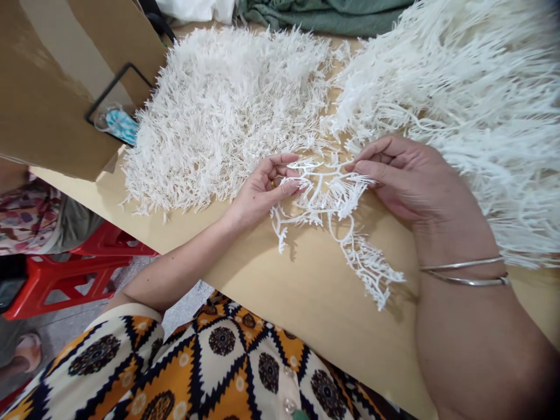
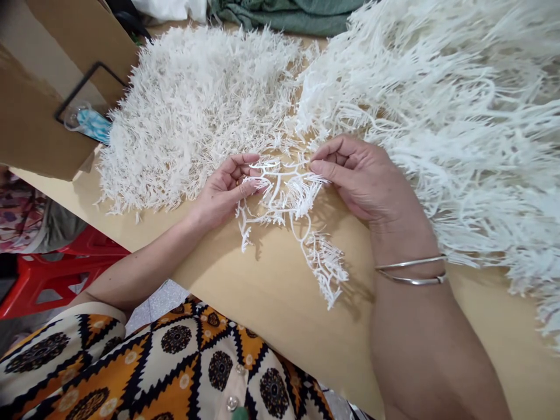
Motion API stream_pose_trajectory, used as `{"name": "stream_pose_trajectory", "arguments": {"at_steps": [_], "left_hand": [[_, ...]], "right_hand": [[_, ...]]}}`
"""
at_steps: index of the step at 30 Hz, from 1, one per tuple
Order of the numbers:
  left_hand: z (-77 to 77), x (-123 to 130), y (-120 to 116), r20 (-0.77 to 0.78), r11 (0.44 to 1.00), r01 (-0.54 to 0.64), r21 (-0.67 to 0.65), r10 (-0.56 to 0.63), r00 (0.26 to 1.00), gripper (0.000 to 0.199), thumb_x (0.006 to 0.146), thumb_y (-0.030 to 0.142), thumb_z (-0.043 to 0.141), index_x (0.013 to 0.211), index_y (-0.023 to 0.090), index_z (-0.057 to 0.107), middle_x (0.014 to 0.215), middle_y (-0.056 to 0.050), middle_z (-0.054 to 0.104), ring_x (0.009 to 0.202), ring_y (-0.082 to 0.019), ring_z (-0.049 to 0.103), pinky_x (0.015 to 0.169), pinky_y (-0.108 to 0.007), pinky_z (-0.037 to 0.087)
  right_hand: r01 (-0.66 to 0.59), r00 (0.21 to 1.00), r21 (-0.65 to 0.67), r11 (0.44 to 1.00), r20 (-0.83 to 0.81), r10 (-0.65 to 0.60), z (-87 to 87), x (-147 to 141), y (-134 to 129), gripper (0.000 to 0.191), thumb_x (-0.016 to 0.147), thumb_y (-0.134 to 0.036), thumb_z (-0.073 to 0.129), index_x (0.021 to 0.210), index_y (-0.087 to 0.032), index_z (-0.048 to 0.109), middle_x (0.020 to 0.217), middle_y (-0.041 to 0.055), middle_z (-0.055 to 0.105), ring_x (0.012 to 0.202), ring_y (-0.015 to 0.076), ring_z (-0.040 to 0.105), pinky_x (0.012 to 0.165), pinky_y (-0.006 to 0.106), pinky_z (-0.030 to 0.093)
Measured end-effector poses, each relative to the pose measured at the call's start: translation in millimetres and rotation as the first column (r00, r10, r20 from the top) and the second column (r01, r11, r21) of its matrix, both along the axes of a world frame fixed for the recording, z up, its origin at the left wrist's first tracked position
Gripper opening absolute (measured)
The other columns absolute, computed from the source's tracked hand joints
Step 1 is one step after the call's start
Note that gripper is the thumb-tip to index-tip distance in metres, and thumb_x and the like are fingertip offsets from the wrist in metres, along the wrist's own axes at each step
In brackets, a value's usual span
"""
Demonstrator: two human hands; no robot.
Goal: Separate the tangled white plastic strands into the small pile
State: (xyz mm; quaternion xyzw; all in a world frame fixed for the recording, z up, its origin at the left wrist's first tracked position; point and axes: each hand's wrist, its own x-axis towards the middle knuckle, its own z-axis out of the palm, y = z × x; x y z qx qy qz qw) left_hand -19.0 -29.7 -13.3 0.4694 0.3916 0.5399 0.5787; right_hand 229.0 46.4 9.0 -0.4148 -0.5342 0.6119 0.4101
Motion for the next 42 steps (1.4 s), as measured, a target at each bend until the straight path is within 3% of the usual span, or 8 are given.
{"name": "stream_pose_trajectory", "arguments": {"at_steps": [6,10,16,21,29,32,37,42], "left_hand": [[-2.9,-2.2,-0.3,-0.162,0.986,0.013,0.169,0.014,0.987,0.046,0.095,0.036,0.08,0.135,0.025,0.061,0.112,-0.003,0.075,0.093,-0.009,0.071,0.086,-0.022,0.06],[-2.1,-1.5,-1.1,-0.159,0.979,0.041,0.202,-0.009,0.987,0.048,0.095,0.039,0.08,0.137,0.027,0.06,0.112,-0.002,0.074,0.095,-0.01,0.071,0.087,-0.024,0.06],[8.0,-0.8,-2.9,-0.102,0.995,-0.089,0.035,0.092,0.991,0.053,0.087,0.04,0.088,0.132,0.028,0.065,0.119,-0.003,0.069,0.101,-0.012,0.069,0.091,-0.027,0.06],[11.5,0.7,-2.4,-0.036,0.994,-0.033,-0.101,0.03,0.999,0.064,0.075,0.045,0.096,0.128,0.025,0.064,0.117,-0.005,0.072,0.106,-0.016,0.069,0.096,-0.032,0.061],[13.9,-5.1,-6.6,-0.054,0.992,0.107,0.068,-0.104,0.993,0.044,0.096,0.052,0.073,0.136,0.031,0.07,0.137,-0.006,0.071,0.115,-0.02,0.07,0.106,-0.039,0.057],[15.0,-4.8,-5.6,-0.172,0.984,0.078,0.16,-0.05,0.984,0.034,0.098,0.049,0.072,0.126,0.03,0.076,0.123,-0.005,0.073,0.104,-0.017,0.068,0.103,-0.039,0.056],[16.7,-4.1,-2.8,-0.381,0.945,-0.032,0.325,0.161,0.911,0.028,0.095,0.051,0.076,0.088,0.024,0.078,0.106,-0.006,0.067,0.111,-0.02,0.059,0.108,-0.042,0.051],[14.4,-5.2,-2.9,-0.438,0.928,-0.044,0.371,0.217,0.872,0.025,0.096,0.048,0.076,0.107,0.025,0.078,0.127,-0.007,0.066,0.124,-0.021,0.06,0.113,-0.04,0.049]], "right_hand": [[0.053,0.998,0.316,0.947,0.024,-0.064,8.5,-10.1,-8.1,0.012,0.082,-0.026,0.086,0.093,-0.027,0.08,0.089,-0.0014,0.072,0.084,0.0129,0.063,0.084,0.031,0.05],[-0.142,0.957,0.437,0.888,0.288,0.011,19.5,-24.3,-22.1,0.015,0.088,-0.037,0.082,0.1,-0.028,0.08,0.1,0.0005,0.077,0.096,0.0191,0.068,0.093,0.039,0.053],[-0.049,0.971,0.197,0.979,0.241,0.0,12.6,-36.8,-28.9,0.013,0.089,-0.035,0.083,0.086,-0.028,0.072,0.078,-0.0018,0.066,0.068,0.0157,0.055,0.07,0.037,0.05],[0.023,0.999,0.041,0.999,0.024,-0.024,10.0,-47.0,-29.2,0.026,0.081,-0.043,0.09,0.082,-0.029,0.068,0.077,-0.0021,0.067,0.066,0.0146,0.057,0.064,0.033,0.051],[-0.159,0.986,-0.205,0.966,-0.083,0.145,16.7,-55.4,-39.0,0.04,0.08,-0.061,0.087,0.082,-0.027,0.067,0.068,-0.001,0.069,0.054,0.0139,0.057,0.049,0.03,0.051],[-0.242,0.97,-0.23,0.943,-0.082,0.229,19.0,-57.4,-42.6,0.04,0.08,-0.061,0.087,0.081,-0.026,0.068,0.064,-0.0013,0.067,0.05,0.0133,0.055,0.045,0.029,0.048],[-0.347,0.938,-0.285,0.893,-0.127,0.324,22.1,-61.0,-46.8,0.028,0.083,-0.047,0.087,0.085,-0.026,0.068,0.07,-0.0027,0.067,0.056,0.0118,0.056,0.051,0.027,0.048],[-0.213,0.977,-0.07,0.974,-0.023,0.212,25.7,-54.2,-45.1,0.024,0.088,-0.029,0.084,0.11,-0.03,0.075,0.119,0.0015,0.076,0.105,0.0175,0.071,0.087,0.031,0.061]]}}
